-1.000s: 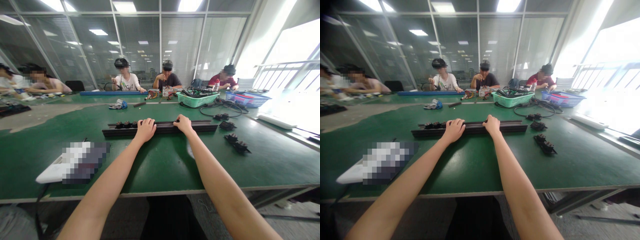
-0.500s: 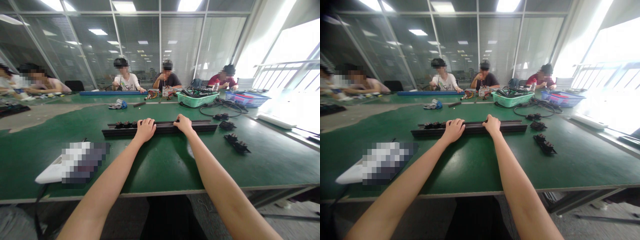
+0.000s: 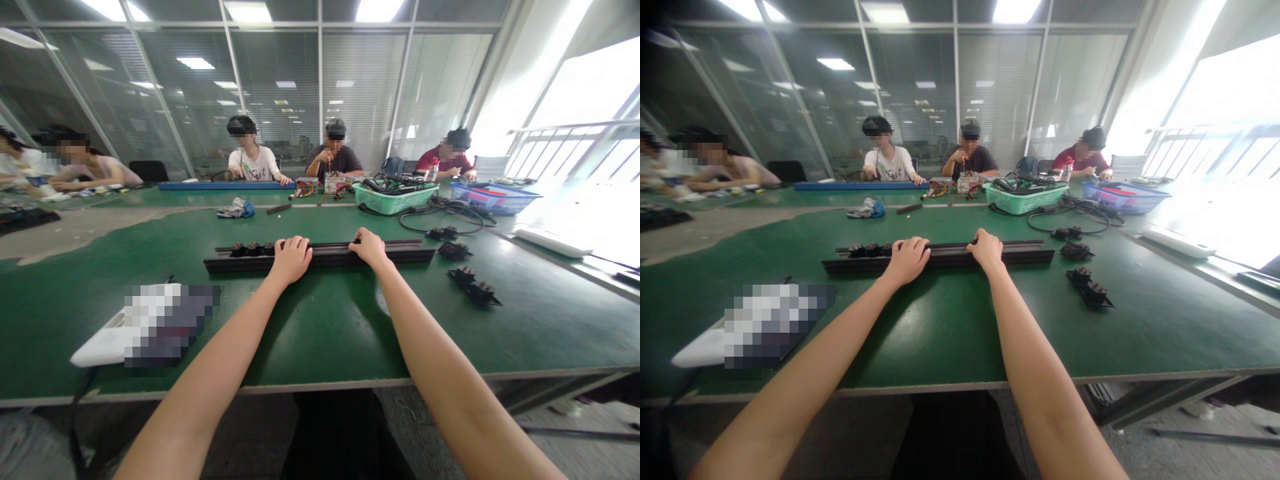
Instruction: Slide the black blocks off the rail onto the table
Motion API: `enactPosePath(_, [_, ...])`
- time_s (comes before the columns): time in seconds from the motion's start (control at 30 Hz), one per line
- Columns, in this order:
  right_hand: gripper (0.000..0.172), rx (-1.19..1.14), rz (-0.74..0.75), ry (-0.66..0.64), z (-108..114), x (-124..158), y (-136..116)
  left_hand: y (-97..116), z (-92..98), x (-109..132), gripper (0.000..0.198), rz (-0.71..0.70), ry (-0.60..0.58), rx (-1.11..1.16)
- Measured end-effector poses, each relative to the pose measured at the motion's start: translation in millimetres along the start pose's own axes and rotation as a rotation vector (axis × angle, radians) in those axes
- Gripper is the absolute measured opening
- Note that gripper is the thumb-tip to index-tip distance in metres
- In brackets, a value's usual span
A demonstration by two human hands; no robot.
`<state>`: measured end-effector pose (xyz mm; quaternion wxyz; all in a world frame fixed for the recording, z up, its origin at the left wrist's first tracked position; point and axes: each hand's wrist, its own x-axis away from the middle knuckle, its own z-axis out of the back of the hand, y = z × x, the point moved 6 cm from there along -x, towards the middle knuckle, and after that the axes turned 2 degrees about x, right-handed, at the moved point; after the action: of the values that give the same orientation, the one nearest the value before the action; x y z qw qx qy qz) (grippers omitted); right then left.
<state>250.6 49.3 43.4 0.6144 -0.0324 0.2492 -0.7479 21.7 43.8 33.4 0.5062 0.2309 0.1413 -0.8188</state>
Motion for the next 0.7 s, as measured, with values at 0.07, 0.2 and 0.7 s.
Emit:
enactPosePath(0.07, [0.019, -0.004, -0.001, -0.008, 0.3, 0.5, 0.2, -0.5, -0.6, -0.2, 0.039, 0.000, 0.000, 0.001])
enactPosePath(0.2, [0.018, -0.014, -0.005, -0.027, 1.3, -0.9, 0.5, -1.5, -1.4, -0.4, 0.039, 0.000, 0.003, 0.002])
enactPosePath(0.7, [0.019, -0.082, 0.193, 0.040, -4.1, -0.6, 10.1, -0.7, -0.8, -0.1, 0.041, -0.005, 0.007, 0.003])
